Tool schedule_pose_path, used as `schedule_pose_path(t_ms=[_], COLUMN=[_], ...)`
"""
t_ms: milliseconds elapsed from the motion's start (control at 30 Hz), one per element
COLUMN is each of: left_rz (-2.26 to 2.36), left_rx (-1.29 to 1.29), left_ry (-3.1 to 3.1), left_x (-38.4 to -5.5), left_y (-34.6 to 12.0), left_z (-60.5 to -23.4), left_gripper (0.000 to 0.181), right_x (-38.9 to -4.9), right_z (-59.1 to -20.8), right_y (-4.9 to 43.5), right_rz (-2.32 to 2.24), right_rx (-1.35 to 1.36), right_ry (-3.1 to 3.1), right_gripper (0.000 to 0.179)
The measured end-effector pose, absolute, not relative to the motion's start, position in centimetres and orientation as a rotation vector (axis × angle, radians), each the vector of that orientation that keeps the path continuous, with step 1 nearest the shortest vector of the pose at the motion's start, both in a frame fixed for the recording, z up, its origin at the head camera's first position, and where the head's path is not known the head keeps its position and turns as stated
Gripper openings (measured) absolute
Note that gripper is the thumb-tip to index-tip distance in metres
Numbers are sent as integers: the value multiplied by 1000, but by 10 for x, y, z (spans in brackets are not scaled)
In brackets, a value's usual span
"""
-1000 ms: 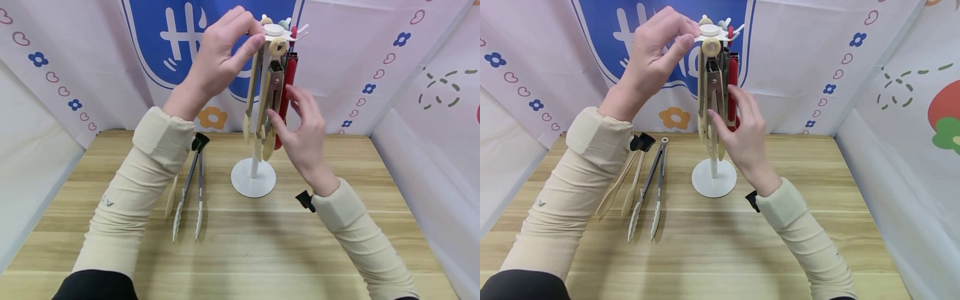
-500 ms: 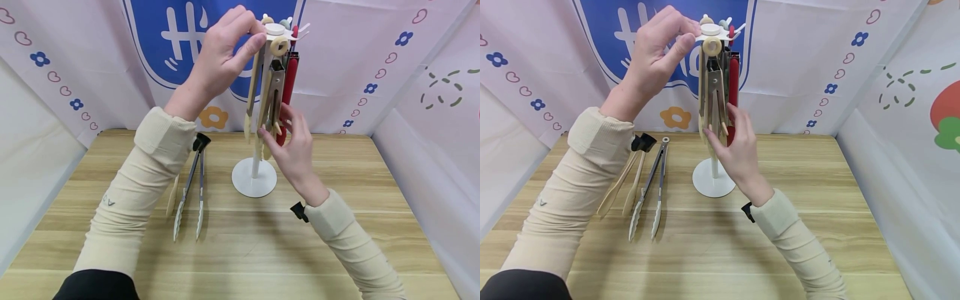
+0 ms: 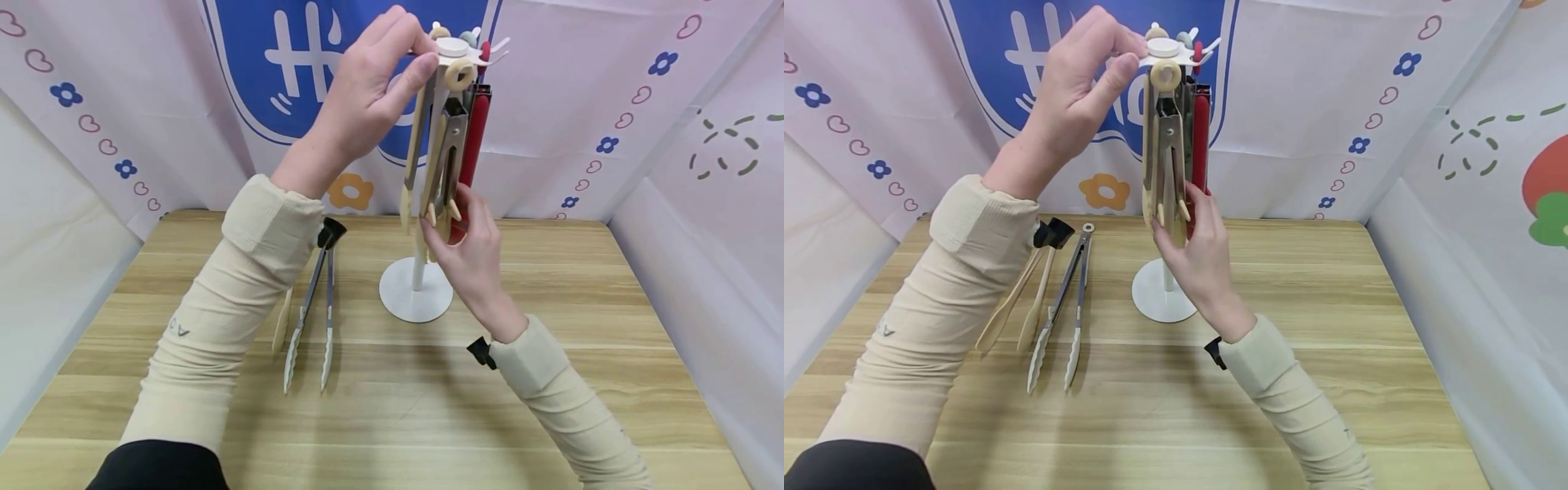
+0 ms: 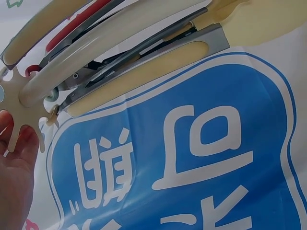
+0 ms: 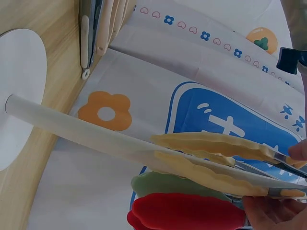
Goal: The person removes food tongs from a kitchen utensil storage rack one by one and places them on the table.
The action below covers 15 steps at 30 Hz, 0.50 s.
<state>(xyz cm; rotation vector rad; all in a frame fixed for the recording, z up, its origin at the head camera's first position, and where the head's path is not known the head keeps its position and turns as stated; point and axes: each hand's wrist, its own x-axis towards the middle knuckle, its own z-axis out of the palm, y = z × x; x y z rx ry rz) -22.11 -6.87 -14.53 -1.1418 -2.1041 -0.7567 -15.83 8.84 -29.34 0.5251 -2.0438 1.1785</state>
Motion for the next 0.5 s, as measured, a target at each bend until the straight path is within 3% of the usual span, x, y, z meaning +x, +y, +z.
schedule_pose_path(t_ms=[500], left_rz=[-749], left_rx=[-1130], left_ry=[-2109], left_x=[-221], left_y=[-69], left_z=[-146], left_gripper=[22], right_x=[-159], right_z=[-291], right_y=[91], right_rz=[1156], right_rx=[514], right_ry=[-2031], right_gripper=[49])
